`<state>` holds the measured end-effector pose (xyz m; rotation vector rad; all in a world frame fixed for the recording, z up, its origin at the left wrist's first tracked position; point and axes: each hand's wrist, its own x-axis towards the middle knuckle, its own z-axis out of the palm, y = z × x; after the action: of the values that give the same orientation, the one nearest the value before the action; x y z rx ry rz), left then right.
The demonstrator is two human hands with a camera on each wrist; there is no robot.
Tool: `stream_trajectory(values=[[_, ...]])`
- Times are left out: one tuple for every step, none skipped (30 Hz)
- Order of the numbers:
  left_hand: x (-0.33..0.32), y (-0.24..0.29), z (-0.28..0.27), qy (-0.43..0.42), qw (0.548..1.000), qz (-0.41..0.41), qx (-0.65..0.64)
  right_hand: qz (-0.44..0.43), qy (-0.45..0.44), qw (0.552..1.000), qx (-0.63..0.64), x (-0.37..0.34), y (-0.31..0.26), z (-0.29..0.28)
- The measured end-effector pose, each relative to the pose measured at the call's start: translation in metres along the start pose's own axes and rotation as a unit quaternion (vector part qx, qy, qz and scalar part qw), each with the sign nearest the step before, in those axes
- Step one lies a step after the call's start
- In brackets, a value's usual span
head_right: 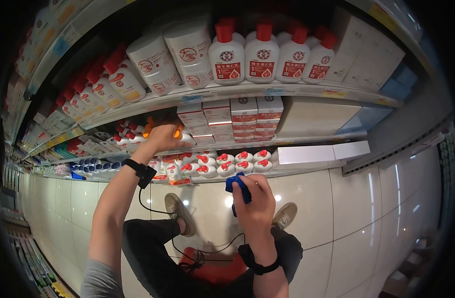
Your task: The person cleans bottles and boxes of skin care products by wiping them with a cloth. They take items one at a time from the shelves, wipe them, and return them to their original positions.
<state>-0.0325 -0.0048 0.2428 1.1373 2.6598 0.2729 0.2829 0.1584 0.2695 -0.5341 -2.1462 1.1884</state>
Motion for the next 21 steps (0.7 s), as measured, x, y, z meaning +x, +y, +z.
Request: stream_trajectory(values=[[-0.002,0.0,0.0,-0.017,0.999,-0.029,0.009,-0.003,-0.003,1.0,-0.008,-0.001,-0.001,0.0],[-0.004,-0.001,-0.002,-0.034,0.998,-0.058,0.019,-0.005,-0.005,1.0,-0.016,0.0,-0.002,0.0],[-0.009,-0.001,-0.004,-0.035,0.998,-0.055,0.021,-0.004,-0.001,1.0,-0.015,-0.001,-0.003,0.0],[-0.015,-0.001,-0.006,0.011,1.0,-0.017,0.012,-0.007,0.002,1.0,-0.016,-0.001,-0.004,-0.001],[-0.023,-0.002,-0.008,0.057,0.998,0.021,0.003,-0.011,0.005,1.0,-0.017,0.0,-0.005,-0.002],[-0.031,-0.002,-0.012,0.055,0.998,0.025,0.005,-0.009,0.008,1.0,-0.017,0.0,-0.006,-0.003],[-0.041,-0.001,-0.017,0.094,0.992,0.083,0.015,-0.004,0.001,1.0,-0.027,0.001,-0.006,-0.005],[-0.051,0.003,-0.021,0.132,0.981,0.141,0.025,0.002,-0.005,0.999,-0.037,0.0,-0.006,-0.007],[-0.065,0.013,-0.028,0.132,0.979,0.158,0.002,0.007,-0.001,0.999,-0.035,0.001,-0.005,-0.008],[-0.079,0.018,-0.024,0.127,0.979,0.161,0.005,-0.001,-0.005,0.999,-0.041,0.0,-0.004,-0.01],[-0.094,0.021,-0.02,0.101,0.98,0.17,-0.015,-0.01,-0.008,0.999,-0.046,-0.002,-0.002,-0.011],[-0.108,0.024,-0.014,0.078,0.98,0.178,-0.033,-0.008,-0.005,0.999,-0.043,-0.003,-0.001,-0.012],[-0.121,0.034,-0.005,0.07,0.98,0.185,-0.037,-0.015,0.001,0.999,-0.043,-0.003,0.001,-0.013],[-0.133,0.048,0.007,0.062,0.979,0.191,-0.039,-0.022,0.007,0.999,-0.043,-0.003,0.001,-0.013],[-0.142,0.053,0.027,0.017,0.982,0.176,-0.063,-0.021,0.006,0.999,-0.038,-0.004,0.002,-0.013],[-0.147,0.056,0.054,-0.027,0.983,0.159,-0.088,-0.021,0.008,0.999,-0.037,-0.004,0.001,-0.014],[-0.15,0.061,0.081,-0.037,0.981,0.171,-0.089,-0.021,0.009,0.999,-0.036,-0.005,0.001,-0.014],[-0.15,0.066,0.109,-0.047,0.977,0.184,-0.093,-0.018,0.007,0.999,-0.037,-0.006,0.001,-0.014],[-0.147,0.069,0.138,-0.051,0.977,0.184,-0.096,-0.03,0.017,0.999,-0.025,-0.006,0.002,-0.014],[-0.145,0.072,0.168,-0.053,0.974,0.193,-0.104,-0.04,0.026,0.999,-0.016,-0.006,0.004,-0.015],[-0.145,0.074,0.197,-0.058,0.971,0.202,-0.116,-0.04,0.026,0.999,-0.02,-0.007,0.004,-0.017]])
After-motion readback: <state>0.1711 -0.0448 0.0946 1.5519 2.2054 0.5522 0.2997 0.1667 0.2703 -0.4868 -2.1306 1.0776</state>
